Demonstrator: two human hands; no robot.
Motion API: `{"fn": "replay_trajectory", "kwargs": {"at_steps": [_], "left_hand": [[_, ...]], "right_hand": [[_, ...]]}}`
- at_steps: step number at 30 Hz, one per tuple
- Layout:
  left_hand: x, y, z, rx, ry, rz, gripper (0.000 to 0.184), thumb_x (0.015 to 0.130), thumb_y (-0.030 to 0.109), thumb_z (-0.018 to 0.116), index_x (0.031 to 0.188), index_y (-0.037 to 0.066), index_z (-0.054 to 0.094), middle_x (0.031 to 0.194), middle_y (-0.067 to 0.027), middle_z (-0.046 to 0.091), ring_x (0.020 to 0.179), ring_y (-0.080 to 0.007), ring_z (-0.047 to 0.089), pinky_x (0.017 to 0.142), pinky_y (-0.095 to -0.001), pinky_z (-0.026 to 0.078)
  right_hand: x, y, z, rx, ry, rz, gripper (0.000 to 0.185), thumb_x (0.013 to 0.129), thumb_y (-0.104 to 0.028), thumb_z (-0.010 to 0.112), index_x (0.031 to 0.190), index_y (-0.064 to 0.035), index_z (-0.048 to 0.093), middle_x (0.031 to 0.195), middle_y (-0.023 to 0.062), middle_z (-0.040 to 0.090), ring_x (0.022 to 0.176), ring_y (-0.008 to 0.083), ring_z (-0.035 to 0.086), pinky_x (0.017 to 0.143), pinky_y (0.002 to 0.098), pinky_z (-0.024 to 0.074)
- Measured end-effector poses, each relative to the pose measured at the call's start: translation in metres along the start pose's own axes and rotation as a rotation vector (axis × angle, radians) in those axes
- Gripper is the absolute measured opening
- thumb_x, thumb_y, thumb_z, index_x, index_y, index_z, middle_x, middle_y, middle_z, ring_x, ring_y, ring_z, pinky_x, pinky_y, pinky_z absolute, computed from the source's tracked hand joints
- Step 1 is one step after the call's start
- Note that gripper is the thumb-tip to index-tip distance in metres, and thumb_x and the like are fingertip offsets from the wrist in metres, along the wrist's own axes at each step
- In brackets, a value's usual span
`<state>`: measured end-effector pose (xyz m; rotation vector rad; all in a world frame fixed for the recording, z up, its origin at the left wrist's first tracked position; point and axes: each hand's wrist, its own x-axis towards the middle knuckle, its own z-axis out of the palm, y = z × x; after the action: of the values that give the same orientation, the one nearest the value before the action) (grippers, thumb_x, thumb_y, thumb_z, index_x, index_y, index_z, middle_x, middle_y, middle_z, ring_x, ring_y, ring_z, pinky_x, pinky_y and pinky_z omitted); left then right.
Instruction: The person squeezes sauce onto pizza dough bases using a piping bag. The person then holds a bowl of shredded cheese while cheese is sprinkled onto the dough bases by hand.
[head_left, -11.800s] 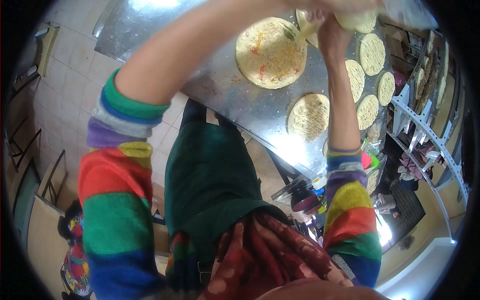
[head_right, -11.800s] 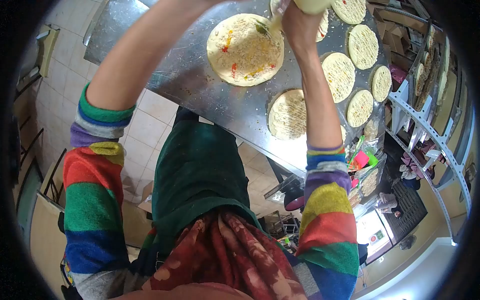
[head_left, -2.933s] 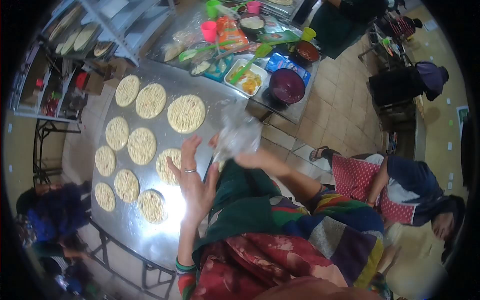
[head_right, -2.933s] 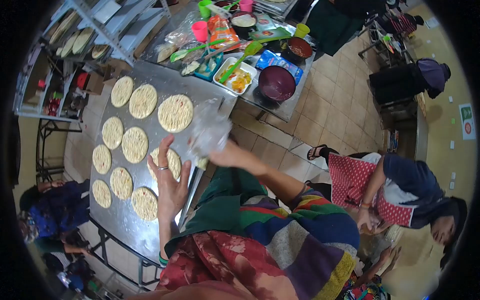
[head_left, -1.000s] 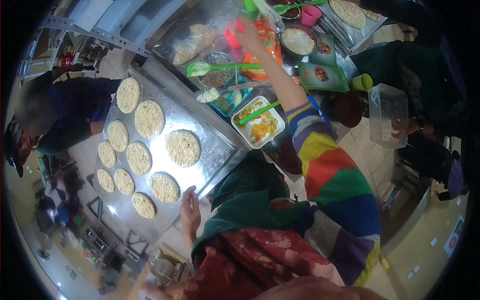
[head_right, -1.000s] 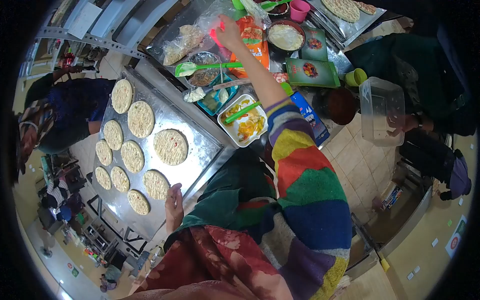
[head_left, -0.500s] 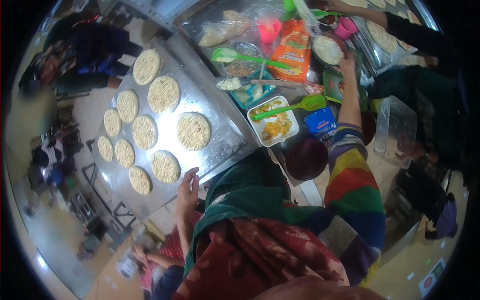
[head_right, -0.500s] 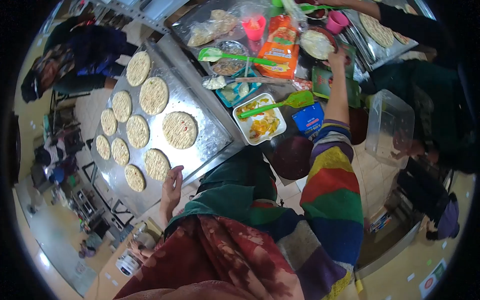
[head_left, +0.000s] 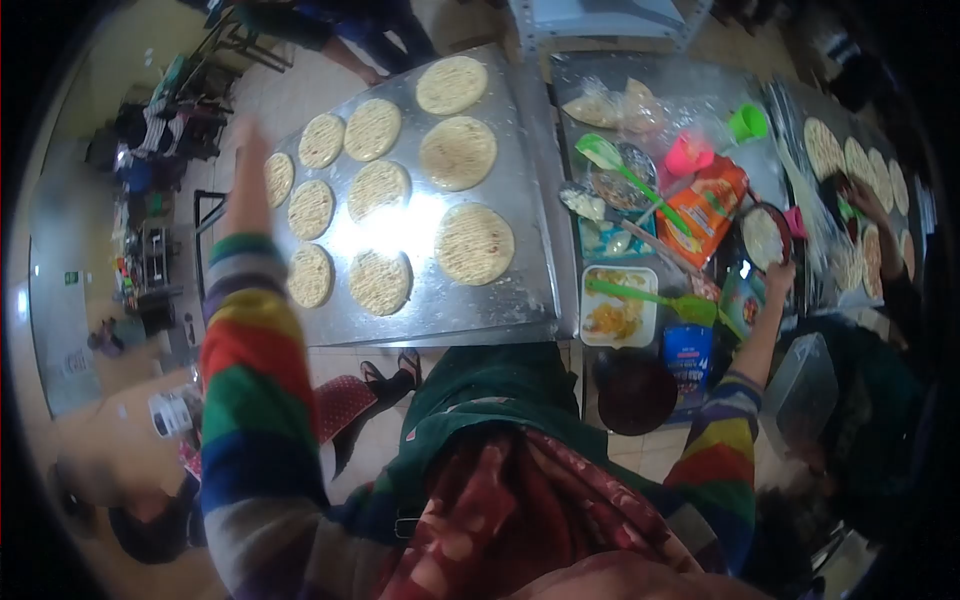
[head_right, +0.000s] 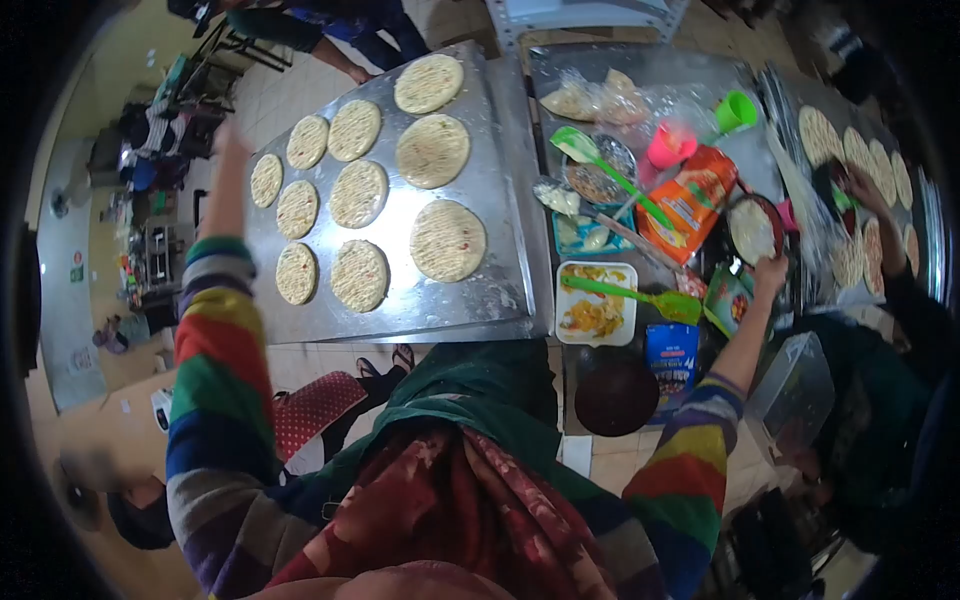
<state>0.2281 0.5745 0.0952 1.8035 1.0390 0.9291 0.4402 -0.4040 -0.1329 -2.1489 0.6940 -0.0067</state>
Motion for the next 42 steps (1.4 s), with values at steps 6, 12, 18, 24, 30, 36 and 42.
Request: {"fn": "replay_trajectory", "kwargs": {"at_steps": [6,12,18,24,30,36,42], "left_hand": [[-0.328,0.121,0.238,-0.362,-1.746,-0.294,0.054,0.093,0.03,0.055,0.139,0.006,0.039,0.144,-0.0089,0.038,0.127,-0.0234,0.045,0.103,-0.0365,0.041],[-0.358,0.117,0.185,-0.259,-2.009,0.04,0.048,0.095,0.033,0.053,0.135,0.007,0.047,0.139,-0.0096,0.044,0.117,-0.0219,0.053,0.095,-0.0315,0.046],[0.017,-0.103,-0.111,0.686,-0.501,0.237,0.037,0.087,0.027,0.06,0.12,0.009,0.059,0.125,-0.007,0.056,0.114,-0.0228,0.053,0.092,-0.038,0.044],[0.1,-0.187,-0.445,1.638,-0.033,-0.434,0.031,0.081,0.03,0.066,0.108,0.015,0.068,0.113,-0.0009,0.064,0.106,-0.0208,0.059,0.083,-0.0428,0.049],[-0.032,-0.08,-0.313,-0.334,-0.41,-0.101,0.037,0.095,0.028,0.047,0.122,0.004,0.052,0.121,-0.0171,0.053,0.108,-0.0259,0.057,0.088,-0.038,0.049],[-0.195,0.008,-0.251,-0.353,-0.938,0.295,0.041,0.097,0.029,0.049,0.126,0.0,0.054,0.117,-0.0134,0.062,0.111,-0.0232,0.058,0.095,-0.0337,0.046],[-0.235,-0.05,-0.323,-0.086,-0.244,0.191,0.032,0.096,0.02,0.048,0.12,0.002,0.058,0.117,-0.0162,0.062,0.108,-0.0273,0.06,0.093,-0.0358,0.047]], "right_hand": [[-0.029,-0.001,-0.03,0.043,-0.05,-0.092,0.054,0.079,0.0,0.048,0.133,-0.0038,0.043,0.118,0.0156,0.052,0.091,0.0297,0.061,0.052,0.0341,0.0596],[-0.058,0.01,-0.045,-0.065,-0.105,-0.167,0.044,0.082,-0.004,0.05,0.125,0.0004,0.048,0.117,0.0164,0.052,0.091,0.0292,0.06,0.055,0.0372,0.0598],[-0.171,-0.025,-0.032,-0.066,-0.039,-0.231,0.044,0.084,-0.009,0.052,0.125,0.0047,0.044,0.116,0.0215,0.05,0.087,0.0311,0.06,0.051,0.0359,0.0594],[-0.295,-0.067,-0.005,-0.146,-0.094,-0.336,0.044,0.087,-0.01,0.05,0.129,0.0046,0.044,0.113,0.024,0.054,0.087,0.0329,0.061,0.059,0.0378,0.0594],[-0.385,-0.128,0.084,-0.451,-0.209,-0.789,0.046,0.087,-0.009,0.049,0.13,0.006,0.043,0.116,0.0276,0.056,0.092,0.0308,0.064,0.074,0.04,0.0529],[-0.536,-0.236,0.25,-0.069,-0.861,-0.896,0.045,0.09,-0.005,0.048,0.133,0.0053,0.039,0.119,0.0185,0.056,0.102,0.0255,0.058,0.078,0.0349,0.0513],[-0.72,-0.309,0.406,0.002,-1.373,-1.169,0.039,0.092,-0.009,0.048,0.128,0.0046,0.044,0.108,0.0158,0.06,0.096,0.0231,0.059,0.08,0.0335,0.0485]]}}
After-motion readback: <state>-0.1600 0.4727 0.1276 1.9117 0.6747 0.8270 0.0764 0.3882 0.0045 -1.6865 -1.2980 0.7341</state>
